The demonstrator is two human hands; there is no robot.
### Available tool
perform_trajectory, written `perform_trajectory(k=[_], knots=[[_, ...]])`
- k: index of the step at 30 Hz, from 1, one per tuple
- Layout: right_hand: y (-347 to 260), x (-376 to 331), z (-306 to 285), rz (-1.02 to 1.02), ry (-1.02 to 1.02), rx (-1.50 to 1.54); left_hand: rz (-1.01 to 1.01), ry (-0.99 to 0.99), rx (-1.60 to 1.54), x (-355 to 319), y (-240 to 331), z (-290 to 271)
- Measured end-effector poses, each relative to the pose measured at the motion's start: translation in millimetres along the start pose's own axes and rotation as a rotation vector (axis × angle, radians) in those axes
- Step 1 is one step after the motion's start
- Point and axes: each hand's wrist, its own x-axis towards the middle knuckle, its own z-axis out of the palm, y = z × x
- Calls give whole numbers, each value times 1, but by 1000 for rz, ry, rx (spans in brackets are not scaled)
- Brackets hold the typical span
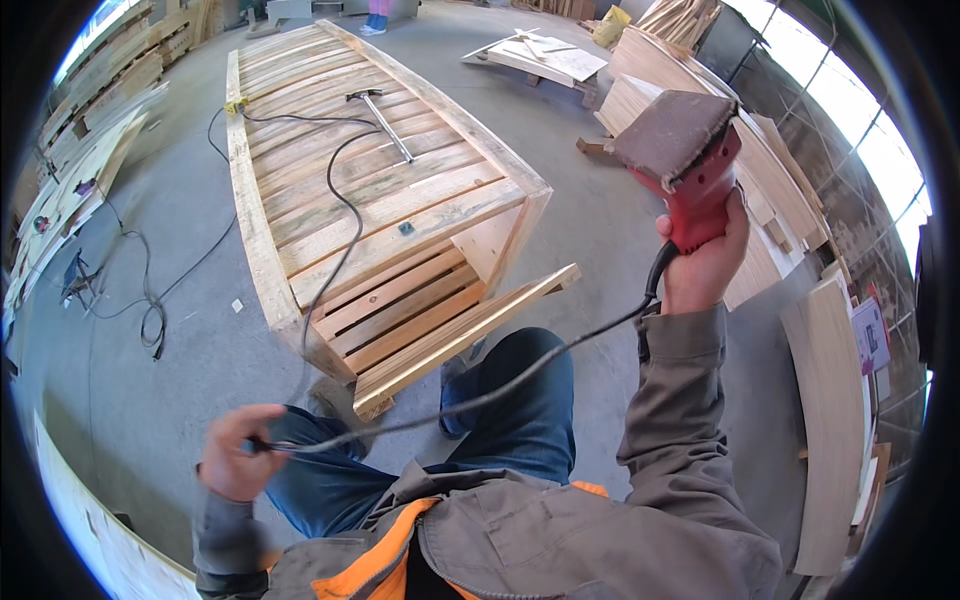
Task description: The person uses a hammer to tap a wooden structure, then uses a red electric sander to smooth the surface of the wood. They continue sanding different sections of the wooden frame while seated on the floor.
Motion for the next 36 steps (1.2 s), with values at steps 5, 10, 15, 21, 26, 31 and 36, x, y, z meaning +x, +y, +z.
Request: perform_trajectory(k=[5, 10, 15, 21, 26, 31, 36], knots=[[17, 14, -17, 11, -79, -120, 250, 75, -17, 9, 4, -29], [48, -8, -21, 75, -204, -34, 213, -31, -201, 33, 3, 4], [72, -37, -25, 226, -150, 115, 199, -69, -380, 91, 55, 57], [94, -74, -21, 377, -135, 202, 175, -210, -690, 151, 119, 139], [101, -95, -25, 514, -55, 125, 43, -257, -1016, 175, 127, 196], [105, -113, -42, 538, -8, 102, 12, -346, -1176, 170, 139, 225], [103, -123, -40, 571, -59, 82, -16, -303, -1296, 167, 134, 237]])
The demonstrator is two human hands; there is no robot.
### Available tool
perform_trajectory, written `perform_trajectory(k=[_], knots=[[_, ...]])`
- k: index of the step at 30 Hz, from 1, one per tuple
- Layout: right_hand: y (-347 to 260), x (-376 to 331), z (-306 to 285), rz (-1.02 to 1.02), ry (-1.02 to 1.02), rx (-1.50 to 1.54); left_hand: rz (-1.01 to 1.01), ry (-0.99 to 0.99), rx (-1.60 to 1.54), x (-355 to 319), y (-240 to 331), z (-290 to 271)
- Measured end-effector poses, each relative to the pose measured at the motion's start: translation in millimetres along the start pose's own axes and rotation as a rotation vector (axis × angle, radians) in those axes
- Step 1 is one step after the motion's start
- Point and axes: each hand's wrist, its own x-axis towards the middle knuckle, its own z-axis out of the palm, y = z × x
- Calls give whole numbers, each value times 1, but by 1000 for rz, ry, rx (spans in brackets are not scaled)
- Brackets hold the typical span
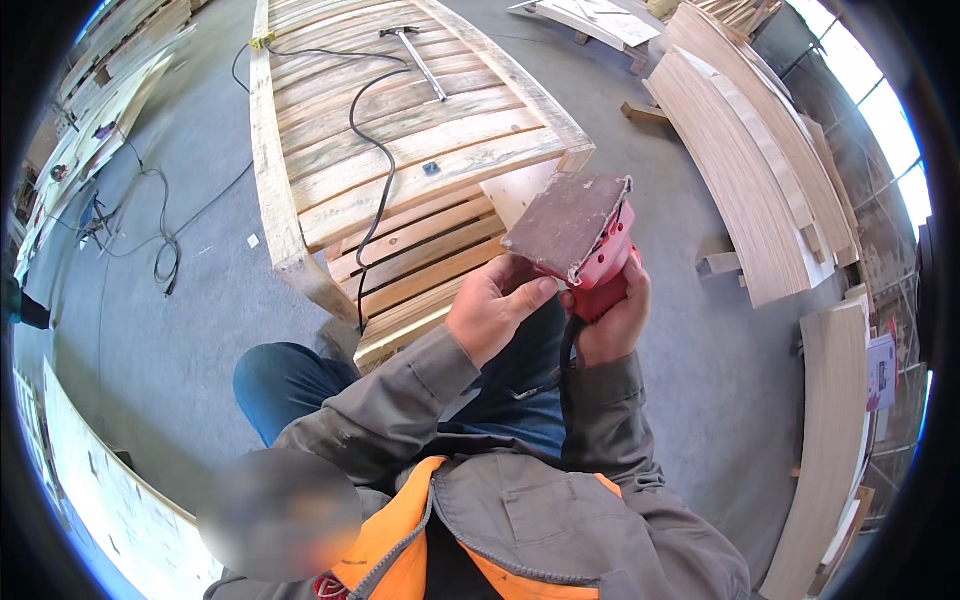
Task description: The person uses a hammer to tap a wooden structure, then uses a red electric sander to smooth the surface of the wood. They continue sanding different sections of the wooden frame while seated on the floor.
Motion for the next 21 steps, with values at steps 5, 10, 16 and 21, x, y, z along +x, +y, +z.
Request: perform_trajectory(k=[5, 10, 16, 21], knots=[[12, -8, 7, 17, -3, -35, 72, 81, -160, -5, -1, 4], [22, -12, 22, 54, 1, -25, 86, 120, -176, -9, -8, -6], [27, -4, 24, 96, -2, 71, 118, 153, -167, -3, -7, -2], [42, 9, 7, 124, -88, 32, 126, 109, -330, 1, -10, -5]])
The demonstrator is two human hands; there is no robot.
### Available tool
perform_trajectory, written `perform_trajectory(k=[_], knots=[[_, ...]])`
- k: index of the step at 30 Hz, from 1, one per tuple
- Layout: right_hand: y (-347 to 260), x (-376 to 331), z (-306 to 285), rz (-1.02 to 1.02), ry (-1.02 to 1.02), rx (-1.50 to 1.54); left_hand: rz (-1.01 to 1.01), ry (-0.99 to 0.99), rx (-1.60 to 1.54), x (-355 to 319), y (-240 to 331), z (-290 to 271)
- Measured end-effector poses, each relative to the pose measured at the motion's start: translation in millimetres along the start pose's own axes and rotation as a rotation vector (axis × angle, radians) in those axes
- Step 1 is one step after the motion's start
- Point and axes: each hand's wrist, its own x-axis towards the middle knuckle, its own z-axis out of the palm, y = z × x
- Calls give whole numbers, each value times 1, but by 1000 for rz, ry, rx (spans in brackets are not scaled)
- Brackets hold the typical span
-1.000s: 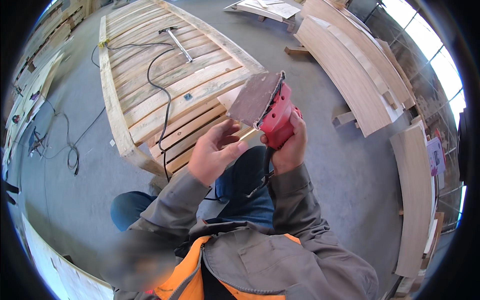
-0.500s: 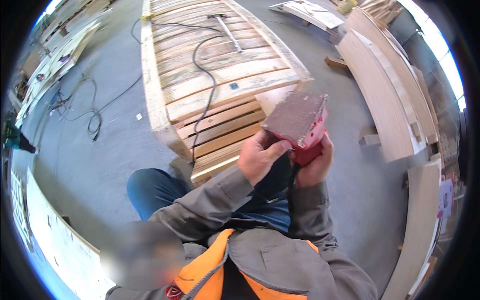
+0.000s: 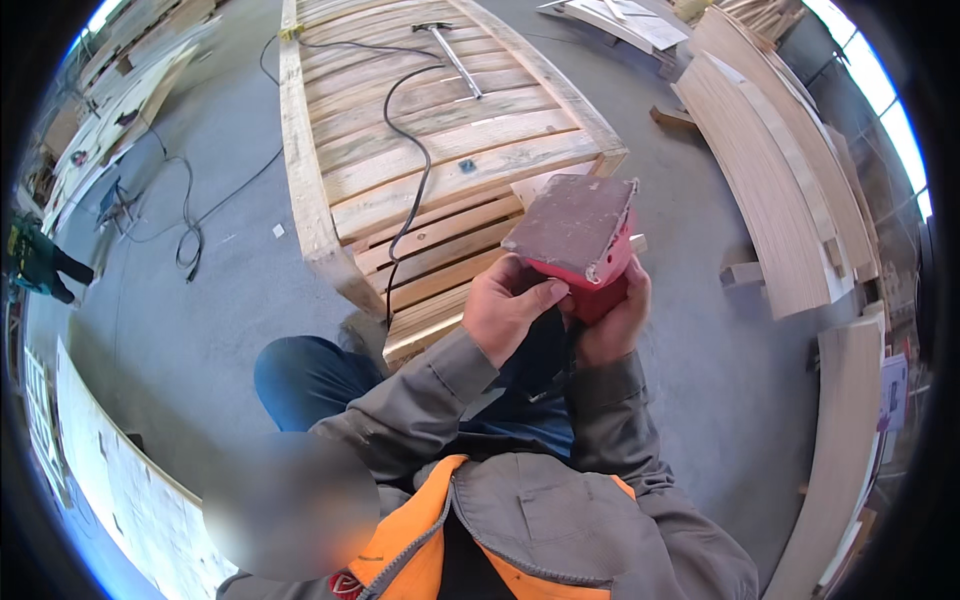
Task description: The person uses a hammer to tap a wooden structure, then uses a red electric sander to smooth the surface of the wood. They continue sanding different sections of the wooden frame while seated on the floor.
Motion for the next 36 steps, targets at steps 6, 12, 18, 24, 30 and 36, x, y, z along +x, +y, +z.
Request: perform_trajectory(k=[6, 12, 18, 24, 30, 36], knots=[[36, 19, -76, -103, 6, 116, -49, -7, 334, 1, -40, -28], [38, 28, -73, -26, 65, 126, -74, 30, 204, -11, -44, -37], [36, 20, -35, -234, 21, 5, 77, 108, 384, -10, -8, -23], [10, 1, 11, 11, -79, 265, -14, 106, 228, -22, 14, -5], [1, -7, 6, 39, -42, 321, -81, 117, 304, -26, 10, 2], [3, -6, 13, -4, 44, 253, -131, 75, 452, -39, 14, -24]])
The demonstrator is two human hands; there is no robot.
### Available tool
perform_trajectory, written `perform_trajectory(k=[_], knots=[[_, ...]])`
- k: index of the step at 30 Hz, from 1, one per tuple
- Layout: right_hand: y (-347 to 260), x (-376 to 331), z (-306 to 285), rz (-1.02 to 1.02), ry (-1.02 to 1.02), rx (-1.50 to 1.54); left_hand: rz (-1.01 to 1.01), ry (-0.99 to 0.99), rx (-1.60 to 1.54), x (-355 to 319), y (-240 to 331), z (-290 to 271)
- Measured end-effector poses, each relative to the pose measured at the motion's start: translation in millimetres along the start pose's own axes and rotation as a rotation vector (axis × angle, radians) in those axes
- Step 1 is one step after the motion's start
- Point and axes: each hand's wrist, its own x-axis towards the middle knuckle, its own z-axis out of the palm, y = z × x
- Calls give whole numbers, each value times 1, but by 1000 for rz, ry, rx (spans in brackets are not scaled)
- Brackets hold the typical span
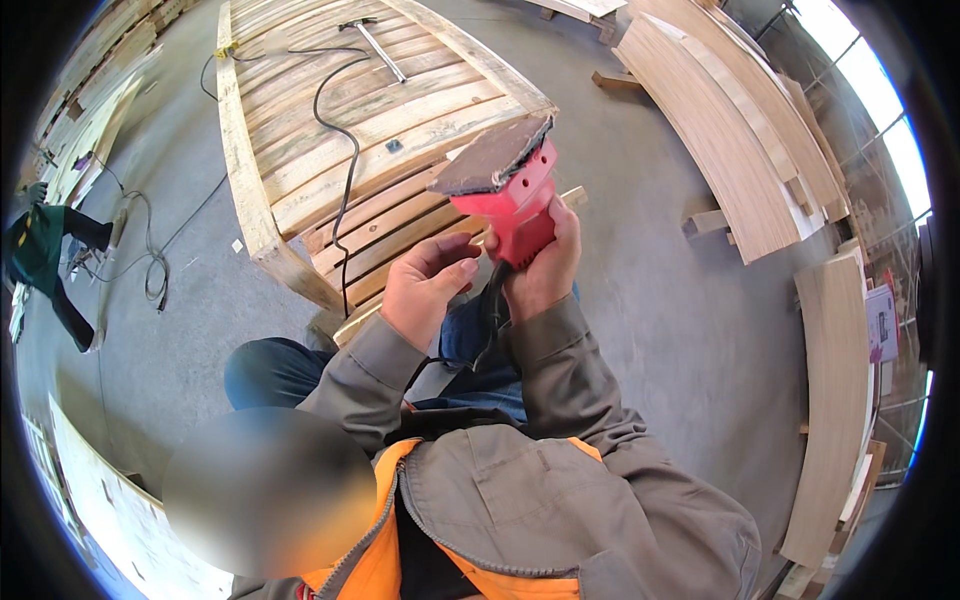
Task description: The person uses a hammer to tap a wooden structure, then uses a red electric sander to smooth the surface of the wood. They continue sanding different sections of the wooden frame while seated on the floor.
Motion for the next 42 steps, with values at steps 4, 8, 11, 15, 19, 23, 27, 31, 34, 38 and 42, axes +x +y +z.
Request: perform_trajectory(k=[4, 8, 11, 15, 19, 23, 27, 31, 34, 38, 42], knots=[[-5, 8, 0, -80, 65, -16, -77, -64, 22, -2, 5, -3], [-8, 7, 4, -98, 159, 3, -145, -141, 57, -3, 2, -5], [-9, 8, -6, -77, 65, -33, -139, -152, 69, -2, -1, -2], [-7, 5, -7, -135, 78, -76, -137, -151, 90, -3, -4, -2], [-6, 2, -1, -217, 87, -186, -173, -157, 132, -7, -3, -9], [-6, -3, 4, -324, 88, -290, -193, -166, 139, -12, -6, -15], [-3, 0, -6, -626, -1, -663, -174, -165, 118, -20, -10, -21], [-1, -6, -3, -907, -7, -1099, -171, -167, 138, -25, -9, -24], [-1, -11, 2, -988, -40, -1188, -160, -173, 127, -25, -12, -27], [1, -14, 3, -1041, -69, -1256, -126, -185, 132, -26, -14, -27], [1, -16, 4, -1079, -103, -1287, 6, -151, 244, -36, -11, -19]])
